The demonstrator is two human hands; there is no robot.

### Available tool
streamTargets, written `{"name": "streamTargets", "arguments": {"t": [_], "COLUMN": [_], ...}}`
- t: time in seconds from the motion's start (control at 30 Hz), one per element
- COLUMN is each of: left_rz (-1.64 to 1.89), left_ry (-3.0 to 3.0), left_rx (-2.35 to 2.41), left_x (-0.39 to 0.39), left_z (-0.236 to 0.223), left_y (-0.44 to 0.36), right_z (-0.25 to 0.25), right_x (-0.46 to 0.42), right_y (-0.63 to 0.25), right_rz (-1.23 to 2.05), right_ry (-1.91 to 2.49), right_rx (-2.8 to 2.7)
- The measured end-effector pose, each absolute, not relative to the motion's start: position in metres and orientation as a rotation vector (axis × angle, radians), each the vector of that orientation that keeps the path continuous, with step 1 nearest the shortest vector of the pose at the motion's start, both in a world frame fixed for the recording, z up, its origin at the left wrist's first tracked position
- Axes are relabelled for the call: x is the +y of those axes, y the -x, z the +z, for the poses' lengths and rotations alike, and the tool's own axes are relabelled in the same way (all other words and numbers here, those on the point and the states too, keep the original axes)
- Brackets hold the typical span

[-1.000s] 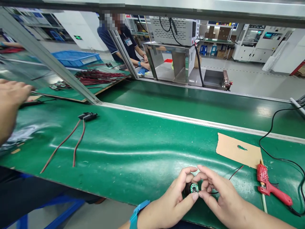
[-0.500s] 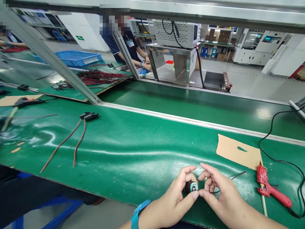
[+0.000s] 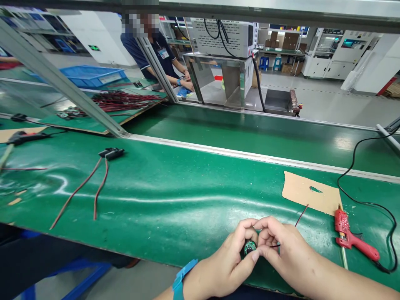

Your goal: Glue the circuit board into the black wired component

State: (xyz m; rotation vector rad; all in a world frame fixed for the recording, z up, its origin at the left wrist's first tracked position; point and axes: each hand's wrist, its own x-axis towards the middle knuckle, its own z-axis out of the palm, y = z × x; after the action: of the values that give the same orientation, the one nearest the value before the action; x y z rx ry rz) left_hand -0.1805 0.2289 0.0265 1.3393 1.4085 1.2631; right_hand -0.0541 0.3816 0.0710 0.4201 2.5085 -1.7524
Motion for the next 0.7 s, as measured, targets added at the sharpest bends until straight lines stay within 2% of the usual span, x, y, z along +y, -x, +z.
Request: {"name": "streamTargets", "arguments": {"t": [0.17, 0.43, 0.7], "left_rz": [1.220, 1.326, 1.376], "left_ry": [-1.345, -1.277, -1.188], "left_rx": [1.453, 1.426, 1.360], "left_x": [0.227, 0.232, 0.236], "left_z": [0.026, 0.017, 0.022], "left_y": [0.180, 0.173, 0.170], "right_z": [0.067, 0.063, 0.074], "right_x": [0.379, 0.374, 0.372], "right_y": [0.052, 0.047, 0.044], "right_rz": [-1.503, -1.402, -0.917], "right_ry": [-0.385, -0.360, -0.206], "right_rx": [2.649, 2.751, 2.999]}}
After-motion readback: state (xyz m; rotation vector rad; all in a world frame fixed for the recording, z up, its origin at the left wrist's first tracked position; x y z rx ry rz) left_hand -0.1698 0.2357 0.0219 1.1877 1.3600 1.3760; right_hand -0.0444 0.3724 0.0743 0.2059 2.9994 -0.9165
